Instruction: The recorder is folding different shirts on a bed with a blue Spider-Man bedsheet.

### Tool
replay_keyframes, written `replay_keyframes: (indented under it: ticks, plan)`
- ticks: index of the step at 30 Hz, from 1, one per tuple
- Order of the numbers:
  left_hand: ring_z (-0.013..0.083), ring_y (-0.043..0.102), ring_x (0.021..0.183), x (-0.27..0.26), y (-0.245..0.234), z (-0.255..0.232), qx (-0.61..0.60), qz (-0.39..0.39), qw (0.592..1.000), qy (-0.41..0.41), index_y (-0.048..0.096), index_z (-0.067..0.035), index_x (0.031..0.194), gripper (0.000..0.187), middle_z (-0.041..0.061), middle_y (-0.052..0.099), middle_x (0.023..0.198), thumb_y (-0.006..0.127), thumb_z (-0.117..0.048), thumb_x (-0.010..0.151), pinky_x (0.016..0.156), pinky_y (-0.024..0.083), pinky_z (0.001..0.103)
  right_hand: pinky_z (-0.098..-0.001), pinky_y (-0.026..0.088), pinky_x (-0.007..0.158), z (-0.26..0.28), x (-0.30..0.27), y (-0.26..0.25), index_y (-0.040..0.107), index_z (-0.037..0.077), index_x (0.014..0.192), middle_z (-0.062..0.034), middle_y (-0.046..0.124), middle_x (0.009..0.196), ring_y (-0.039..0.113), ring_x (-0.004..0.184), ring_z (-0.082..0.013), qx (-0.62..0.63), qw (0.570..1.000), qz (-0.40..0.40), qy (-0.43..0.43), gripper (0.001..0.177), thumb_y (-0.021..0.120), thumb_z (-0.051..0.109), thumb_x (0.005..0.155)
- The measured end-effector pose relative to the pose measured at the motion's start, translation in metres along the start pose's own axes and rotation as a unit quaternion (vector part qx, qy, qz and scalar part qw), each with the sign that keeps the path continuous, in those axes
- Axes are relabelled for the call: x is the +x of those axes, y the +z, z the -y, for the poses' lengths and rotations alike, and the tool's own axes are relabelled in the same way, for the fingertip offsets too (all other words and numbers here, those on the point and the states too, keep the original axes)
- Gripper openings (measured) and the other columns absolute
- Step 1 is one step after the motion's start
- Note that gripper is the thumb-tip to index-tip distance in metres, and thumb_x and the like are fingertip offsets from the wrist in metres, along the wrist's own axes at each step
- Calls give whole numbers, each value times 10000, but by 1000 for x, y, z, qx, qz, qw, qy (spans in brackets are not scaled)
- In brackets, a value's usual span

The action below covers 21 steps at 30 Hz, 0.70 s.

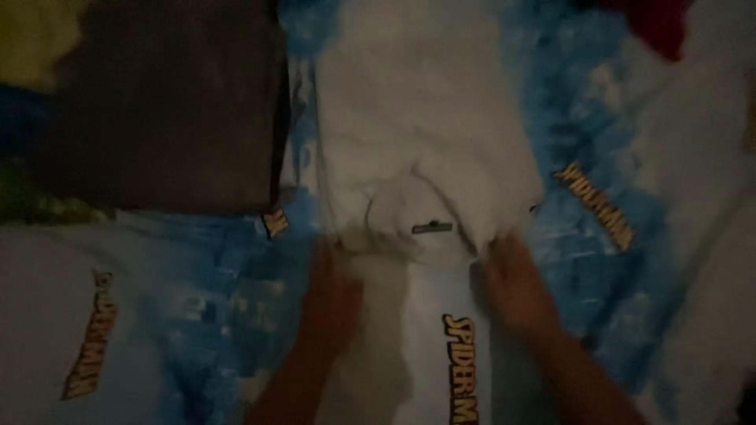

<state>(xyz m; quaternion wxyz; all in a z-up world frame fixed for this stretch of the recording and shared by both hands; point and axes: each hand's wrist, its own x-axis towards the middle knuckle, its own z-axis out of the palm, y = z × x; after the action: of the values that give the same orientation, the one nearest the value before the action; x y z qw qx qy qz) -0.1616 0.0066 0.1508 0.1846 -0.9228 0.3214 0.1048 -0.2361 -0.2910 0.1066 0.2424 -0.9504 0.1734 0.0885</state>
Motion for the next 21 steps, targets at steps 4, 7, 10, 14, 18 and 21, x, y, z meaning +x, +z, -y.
replay_keyframes:
  ticks: [4,7,10,14,18,21]
  plan:
    - [451,294,1492,-84,44,-28,-347,-91,929,-94,310,81,1514,651,310,291,1613,542,-280,1024,1234,194,500,-469,267,1260,-2,-103,-20,380,50,1561,-191,354,1638,292,1543,-391,-81,994,66,8,648,486,432,1049]
    - [395,290,1493,-130,-23,-21,-504,-81,840,-185,267,28,1562,716,241,282,1631,569,-277,989,1212,213,454,-476,268,1181,29,-154,-67,334,58,1583,-217,324,1644,280,1497,-403,10,1000,23,4,715,527,399,985]
    - [347,311,1498,-175,-100,-17,-576,-75,778,-240,290,-49,1581,718,176,308,1640,575,-296,970,1212,246,433,-479,269,1161,66,-207,-126,323,55,1578,-222,300,1650,267,1497,-388,73,996,-1,47,712,521,398,986]
    - [311,371,1500,-264,-178,-17,-694,-177,661,-224,338,-66,1580,708,156,366,1642,580,-293,955,1210,300,437,-458,334,1187,123,-304,-197,356,95,1630,-183,406,1647,413,1486,-369,399,907,-40,130,687,453,425,1035]
    - [311,396,1522,-338,-240,-8,-895,-260,331,-147,359,-10,1576,646,184,402,1646,493,-288,1008,1213,328,433,-453,279,1217,164,-376,-273,390,27,1570,-153,392,1660,340,1550,-337,755,648,-80,52,718,430,470,1007]
    - [314,439,1499,-391,-270,-1,-911,-265,268,-166,364,-6,1575,611,186,435,1623,425,-278,1031,1201,355,428,-462,283,1228,185,-427,-308,387,22,1568,-162,394,1652,340,1551,-345,780,621,-74,20,737,465,480,996]
